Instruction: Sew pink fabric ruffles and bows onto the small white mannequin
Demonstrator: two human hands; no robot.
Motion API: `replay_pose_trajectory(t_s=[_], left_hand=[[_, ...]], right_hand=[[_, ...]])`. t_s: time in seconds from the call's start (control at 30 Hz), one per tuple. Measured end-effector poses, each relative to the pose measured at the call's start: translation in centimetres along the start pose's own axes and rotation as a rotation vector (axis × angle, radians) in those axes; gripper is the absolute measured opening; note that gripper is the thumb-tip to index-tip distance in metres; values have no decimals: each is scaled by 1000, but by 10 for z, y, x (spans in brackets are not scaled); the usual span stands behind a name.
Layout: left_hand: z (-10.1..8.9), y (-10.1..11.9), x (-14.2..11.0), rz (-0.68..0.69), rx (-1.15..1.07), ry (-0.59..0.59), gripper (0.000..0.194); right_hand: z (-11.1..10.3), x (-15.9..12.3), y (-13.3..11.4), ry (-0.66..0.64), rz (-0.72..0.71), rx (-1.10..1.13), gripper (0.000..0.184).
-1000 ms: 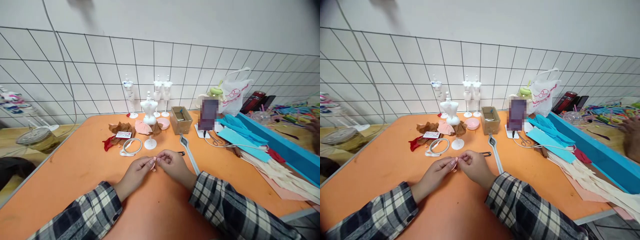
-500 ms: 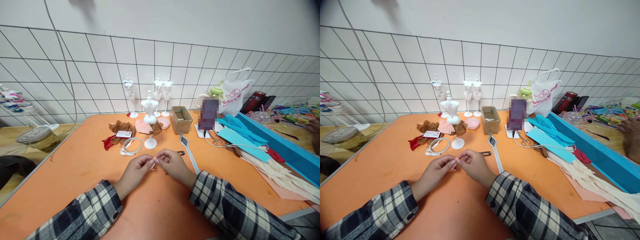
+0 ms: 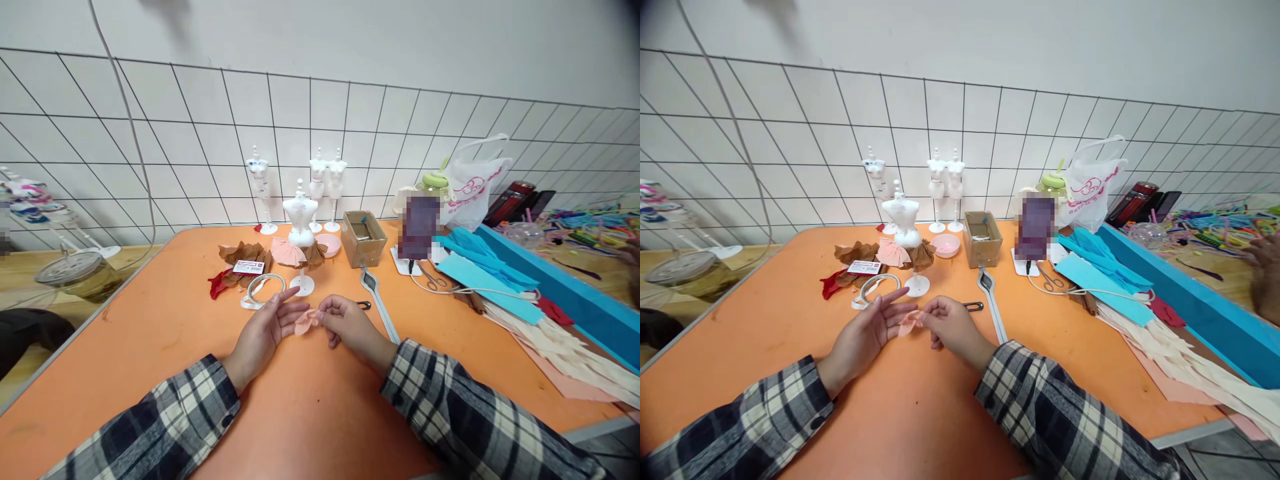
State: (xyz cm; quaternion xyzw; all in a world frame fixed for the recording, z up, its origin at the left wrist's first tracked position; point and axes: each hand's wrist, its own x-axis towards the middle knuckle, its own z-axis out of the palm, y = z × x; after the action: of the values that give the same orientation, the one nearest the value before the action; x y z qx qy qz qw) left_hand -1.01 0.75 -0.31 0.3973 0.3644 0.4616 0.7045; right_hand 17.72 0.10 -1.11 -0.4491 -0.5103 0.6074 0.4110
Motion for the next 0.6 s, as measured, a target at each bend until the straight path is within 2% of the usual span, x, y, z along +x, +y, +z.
replay_pose_trajectory(t_s=[0.1,0.17,0.27,0.37,0.5,0.53,0.6], left_hand=[[-2,-2,0,-46,-62,-74,43],[-1,-3,1,-58,54,-123,46],[3,-5,1,-32,240,-166,45],[3,-6,1,17,286,-139,35],[0,-5,2,24,189,-50,17],[0,-5,2,24,162,-39,17],[2,-4,1,37,175,-33,17]], right_hand=[[-2,1,-2,76,-40,172,25],[-2,1,-3,112,-41,265,28],[-2,2,-2,73,13,325,31],[0,2,2,28,49,291,28],[-1,3,7,-22,51,142,22],[-1,3,8,-13,23,76,23],[-3,0,6,42,-99,-75,38]])
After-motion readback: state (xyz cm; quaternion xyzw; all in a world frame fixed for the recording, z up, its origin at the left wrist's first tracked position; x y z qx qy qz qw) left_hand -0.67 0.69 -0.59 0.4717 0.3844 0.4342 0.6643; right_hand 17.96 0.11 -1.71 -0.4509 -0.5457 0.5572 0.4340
